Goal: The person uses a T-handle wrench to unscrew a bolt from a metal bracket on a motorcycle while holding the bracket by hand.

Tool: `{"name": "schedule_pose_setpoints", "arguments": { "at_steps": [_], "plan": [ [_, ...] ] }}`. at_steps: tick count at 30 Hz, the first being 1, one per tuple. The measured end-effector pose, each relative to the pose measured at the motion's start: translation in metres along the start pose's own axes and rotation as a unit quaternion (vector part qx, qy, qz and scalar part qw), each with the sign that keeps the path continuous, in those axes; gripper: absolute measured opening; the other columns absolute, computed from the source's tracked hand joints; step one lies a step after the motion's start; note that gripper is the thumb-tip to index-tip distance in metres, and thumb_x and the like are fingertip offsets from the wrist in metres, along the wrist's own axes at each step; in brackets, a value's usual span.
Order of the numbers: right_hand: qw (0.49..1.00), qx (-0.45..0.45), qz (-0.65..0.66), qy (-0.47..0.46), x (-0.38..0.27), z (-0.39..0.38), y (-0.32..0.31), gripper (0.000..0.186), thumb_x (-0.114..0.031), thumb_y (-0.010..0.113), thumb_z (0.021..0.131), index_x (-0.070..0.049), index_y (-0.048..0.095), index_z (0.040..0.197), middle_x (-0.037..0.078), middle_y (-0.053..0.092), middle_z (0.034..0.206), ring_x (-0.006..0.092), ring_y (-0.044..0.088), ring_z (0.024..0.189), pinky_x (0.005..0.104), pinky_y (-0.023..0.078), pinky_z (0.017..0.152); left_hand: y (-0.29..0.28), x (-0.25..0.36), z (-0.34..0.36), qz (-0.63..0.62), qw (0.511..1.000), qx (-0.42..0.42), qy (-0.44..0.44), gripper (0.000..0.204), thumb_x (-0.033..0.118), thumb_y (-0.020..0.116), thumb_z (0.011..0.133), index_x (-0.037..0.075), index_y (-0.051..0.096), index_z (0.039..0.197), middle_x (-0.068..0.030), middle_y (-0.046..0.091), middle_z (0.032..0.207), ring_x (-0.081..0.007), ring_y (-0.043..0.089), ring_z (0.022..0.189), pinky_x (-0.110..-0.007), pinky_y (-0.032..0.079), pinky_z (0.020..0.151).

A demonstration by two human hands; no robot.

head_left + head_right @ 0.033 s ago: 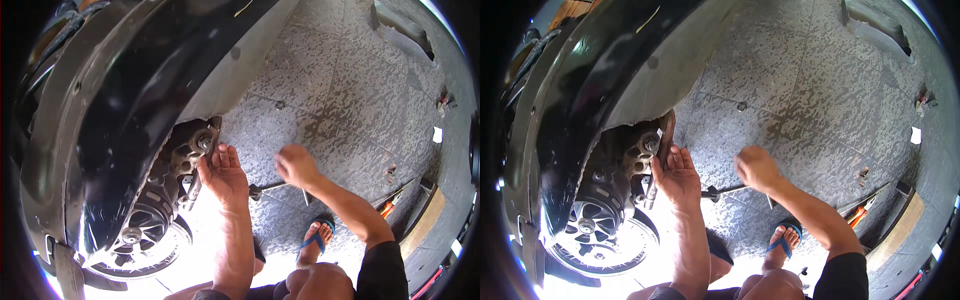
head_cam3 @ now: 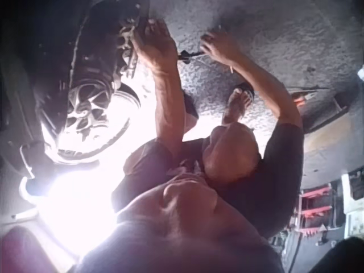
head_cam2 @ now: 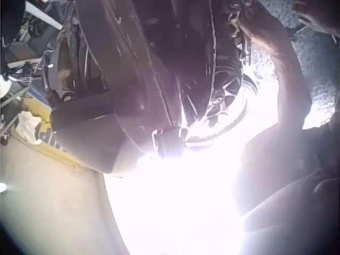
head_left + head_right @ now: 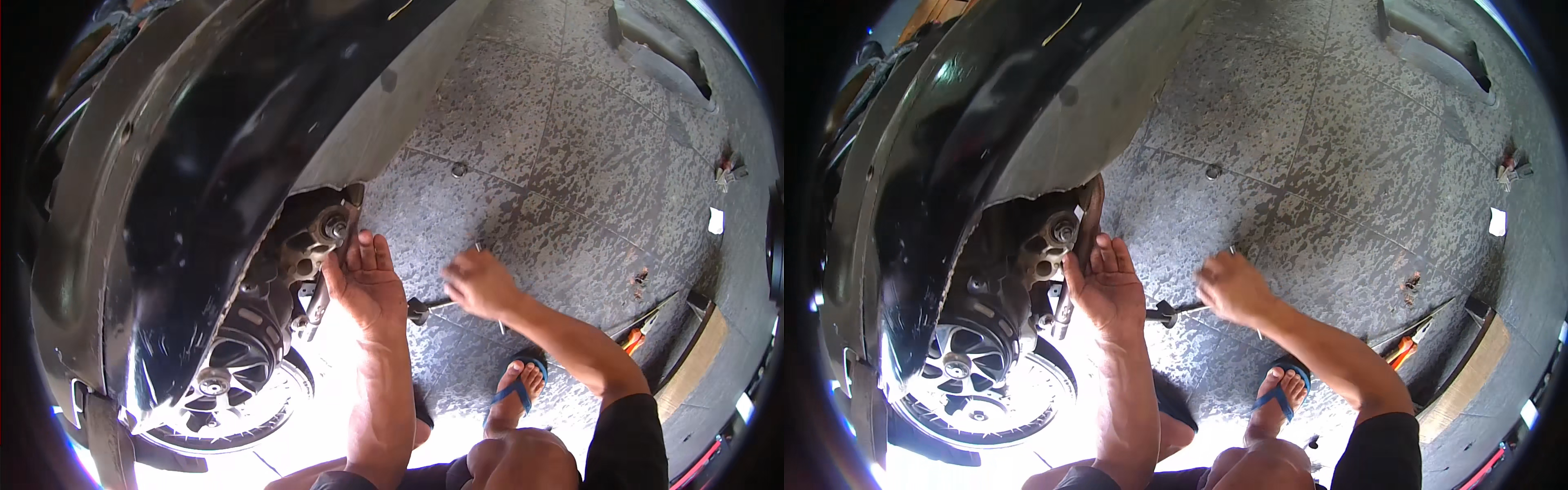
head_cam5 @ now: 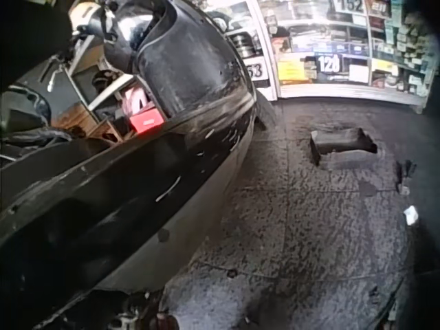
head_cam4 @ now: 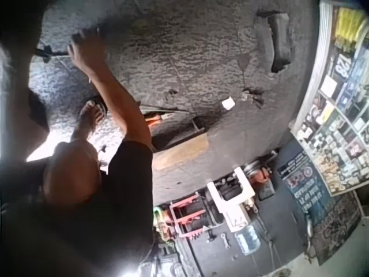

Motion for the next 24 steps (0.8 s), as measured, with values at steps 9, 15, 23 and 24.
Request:
{"name": "schedule_pose_setpoints", "arguments": {
  "at_steps": [9, 15, 23, 24],
  "plan": [
    [0.979, -0.110, -0.159, -0.059, -0.034, -0.026, 0.029, 0.017, -0.024, 0.061, 0.078, -0.007, 0.063, 0.082, 0.005, 0.056, 0.082, 0.0194, 0.055, 0.085, 0.0346, 0.042, 0.072, 0.004, 0.007, 0.002, 0.000, 0.999, -0.042, 0.000, 0.037, 0.032, 0.061, 0.090, 0.001, 0.058, 0.111, -0.0083, 0.066, 0.096, -0.0199, 0.063, 0.092, -0.035, 0.050, 0.090],
    [0.988, 0.012, -0.038, 0.148, -0.020, -0.038, 0.009, 0.022, -0.012, 0.057, 0.083, 0.001, 0.060, 0.101, 0.013, 0.057, 0.085, 0.0267, 0.062, 0.066, 0.0405, 0.051, 0.052, -0.001, -0.005, 0.001, 0.009, 1.000, -0.025, -0.009, 0.033, 0.033, 0.060, 0.090, 0.005, 0.059, 0.108, -0.0066, 0.065, 0.094, -0.0187, 0.063, 0.091, -0.035, 0.051, 0.088],
    [0.915, -0.025, 0.096, 0.390, -0.013, 0.008, -0.048, 0.029, -0.016, 0.051, 0.093, 0.004, 0.052, 0.113, 0.019, 0.059, 0.067, 0.0329, 0.061, 0.056, 0.0428, 0.050, 0.053, 0.009, 0.000, -0.002, 0.005, 1.000, -0.022, -0.014, 0.037, 0.033, 0.066, 0.087, 0.004, 0.058, 0.110, -0.0062, 0.065, 0.096, -0.0175, 0.063, 0.091, -0.034, 0.051, 0.087],
    [0.924, -0.093, 0.003, 0.370, -0.013, 0.002, -0.047, 0.029, -0.016, 0.050, 0.093, 0.005, 0.052, 0.114, 0.019, 0.060, 0.066, 0.0312, 0.060, 0.053, 0.0427, 0.050, 0.053, 0.007, -0.002, -0.001, 0.009, 0.999, -0.026, -0.016, 0.037, 0.033, 0.066, 0.087, 0.004, 0.058, 0.110, -0.0062, 0.065, 0.096, -0.0175, 0.063, 0.091, -0.034, 0.051, 0.087]
  ]
}}
Point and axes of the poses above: each hand's wrist, its own z-axis towards the middle knuckle, its own y-axis out of the palm, x = y × z, the point moved 2 cm from there along z, towards the middle knuckle
